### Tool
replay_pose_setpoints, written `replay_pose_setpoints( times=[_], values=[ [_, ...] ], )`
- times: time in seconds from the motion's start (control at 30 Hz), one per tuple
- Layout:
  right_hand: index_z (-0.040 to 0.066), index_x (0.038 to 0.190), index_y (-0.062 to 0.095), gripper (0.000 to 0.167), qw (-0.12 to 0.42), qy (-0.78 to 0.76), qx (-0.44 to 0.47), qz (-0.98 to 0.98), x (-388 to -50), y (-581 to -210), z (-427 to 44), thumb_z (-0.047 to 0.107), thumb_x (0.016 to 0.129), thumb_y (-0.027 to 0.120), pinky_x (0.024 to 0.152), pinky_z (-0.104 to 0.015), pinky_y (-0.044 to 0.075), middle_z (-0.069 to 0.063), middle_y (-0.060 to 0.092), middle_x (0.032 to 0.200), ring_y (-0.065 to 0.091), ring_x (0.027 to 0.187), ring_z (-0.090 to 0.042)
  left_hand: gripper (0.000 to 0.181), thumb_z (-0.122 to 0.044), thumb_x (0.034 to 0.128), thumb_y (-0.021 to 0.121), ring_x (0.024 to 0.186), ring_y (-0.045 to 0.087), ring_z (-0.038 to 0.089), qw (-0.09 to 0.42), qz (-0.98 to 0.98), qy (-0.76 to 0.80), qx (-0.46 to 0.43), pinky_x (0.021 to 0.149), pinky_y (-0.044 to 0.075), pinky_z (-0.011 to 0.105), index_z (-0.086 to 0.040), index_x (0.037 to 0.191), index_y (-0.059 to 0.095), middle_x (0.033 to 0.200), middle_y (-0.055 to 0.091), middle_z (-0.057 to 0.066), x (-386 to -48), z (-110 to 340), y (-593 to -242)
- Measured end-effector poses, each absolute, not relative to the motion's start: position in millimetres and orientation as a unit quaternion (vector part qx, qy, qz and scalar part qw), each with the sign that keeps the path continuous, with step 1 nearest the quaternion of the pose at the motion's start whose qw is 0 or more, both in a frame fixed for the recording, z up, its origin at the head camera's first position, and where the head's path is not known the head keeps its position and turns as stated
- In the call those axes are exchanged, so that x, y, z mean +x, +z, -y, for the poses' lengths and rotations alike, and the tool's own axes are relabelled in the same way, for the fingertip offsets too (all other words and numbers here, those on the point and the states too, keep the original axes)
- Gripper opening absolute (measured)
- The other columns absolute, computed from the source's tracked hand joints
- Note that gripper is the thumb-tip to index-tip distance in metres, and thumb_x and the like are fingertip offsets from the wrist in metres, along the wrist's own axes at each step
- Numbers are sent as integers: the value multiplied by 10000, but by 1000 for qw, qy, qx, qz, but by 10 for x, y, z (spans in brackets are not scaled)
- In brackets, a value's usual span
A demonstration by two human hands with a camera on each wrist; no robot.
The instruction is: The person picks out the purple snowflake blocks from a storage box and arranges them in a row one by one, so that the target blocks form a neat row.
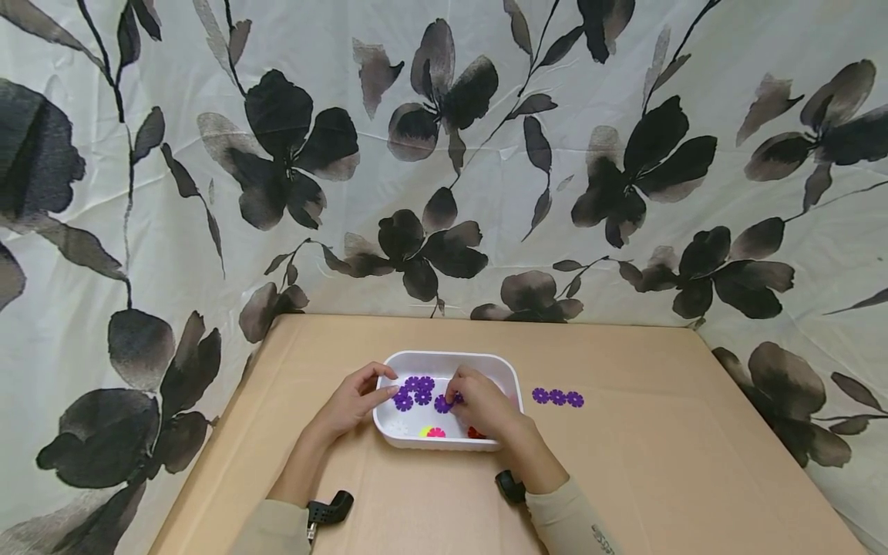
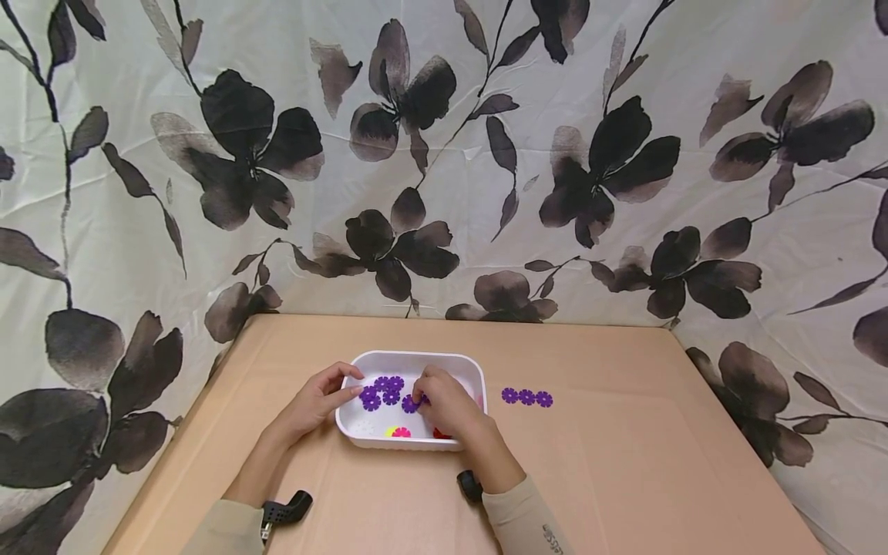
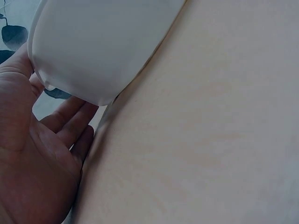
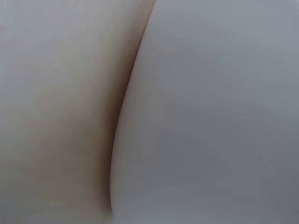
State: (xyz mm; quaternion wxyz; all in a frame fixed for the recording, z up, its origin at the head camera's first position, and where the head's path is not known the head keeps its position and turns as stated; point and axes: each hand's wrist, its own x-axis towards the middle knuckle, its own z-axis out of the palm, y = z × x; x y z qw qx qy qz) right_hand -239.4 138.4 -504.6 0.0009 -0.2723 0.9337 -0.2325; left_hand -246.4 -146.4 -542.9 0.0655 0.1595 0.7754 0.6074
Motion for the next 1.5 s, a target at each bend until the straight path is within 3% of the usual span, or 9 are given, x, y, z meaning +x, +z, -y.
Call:
replay_pose_setpoints(
  times=[0.4,0.53,0.63,0.8,1.0,1.23,1.5],
  values=[
    [114,921,759,154,-30,-251,-277,-927,-2443,-5039,-1403,-25,865,792,820,-306,551,12,648,900,571,829,-117,276,-256,991,729,1141,549,247,65,-773,611,156,970,438,256,-138,1227,647,1272,642,93,-2449,1442,-5400],
    [89,972,775,107,-17,-309,-263,-914,-2472,-4938,-1518,5,906,772,816,-288,562,14,677,932,603,852,-115,266,-264,993,726,1131,549,260,64,-771,613,161,966,441,265,-155,1222,647,1251,641,92,-2453,1434,-5402],
    [55,1026,786,124,-30,-377,-234,-896,-2491,-4775,-1715,-2,920,761,811,-277,579,-4,700,975,641,886,-141,266,-273,995,724,1126,549,269,65,-771,612,164,964,448,279,-160,1223,646,1242,640,96,-2452,1432,-5401],
    [45,1065,783,153,-98,-424,-190,-880,-2494,-4513,-2230,-10,926,752,812,-239,577,-59,738,1033,691,919,-198,283,-282,993,726,1138,547,271,67,-772,612,159,971,456,281,-148,1229,646,1259,637,82,-2450,1431,-5392],
    [51,1141,756,172,-121,-421,-107,-893,-2434,-4463,-2927,65,973,724,820,-150,541,-112,753,1099,716,989,-264,285,-286,994,724,1124,541,272,67,-774,610,153,952,450,284,-148,1231,645,1243,634,79,-2451,1435,-5394],
    [-21,1189,723,216,-57,-372,-20,-926,-2353,-4617,-3477,53,988,695,749,-205,544,-210,728,1135,676,1015,-315,267,-296,994,724,1116,546,261,69,-778,607,147,966,444,304,-179,1222,647,1242,639,84,-2444,1432,-5392],
    [-58,1150,722,205,35,-342,9,-939,-2322,-4787,-3674,-11,953,687,906,-474,580,-213,726,1114,654,1018,-330,289,-296,996,721,1117,534,269,69,-776,609,148,955,442,293,-154,1236,644,1232,628,89,-2438,1419,-5401]
  ],
)
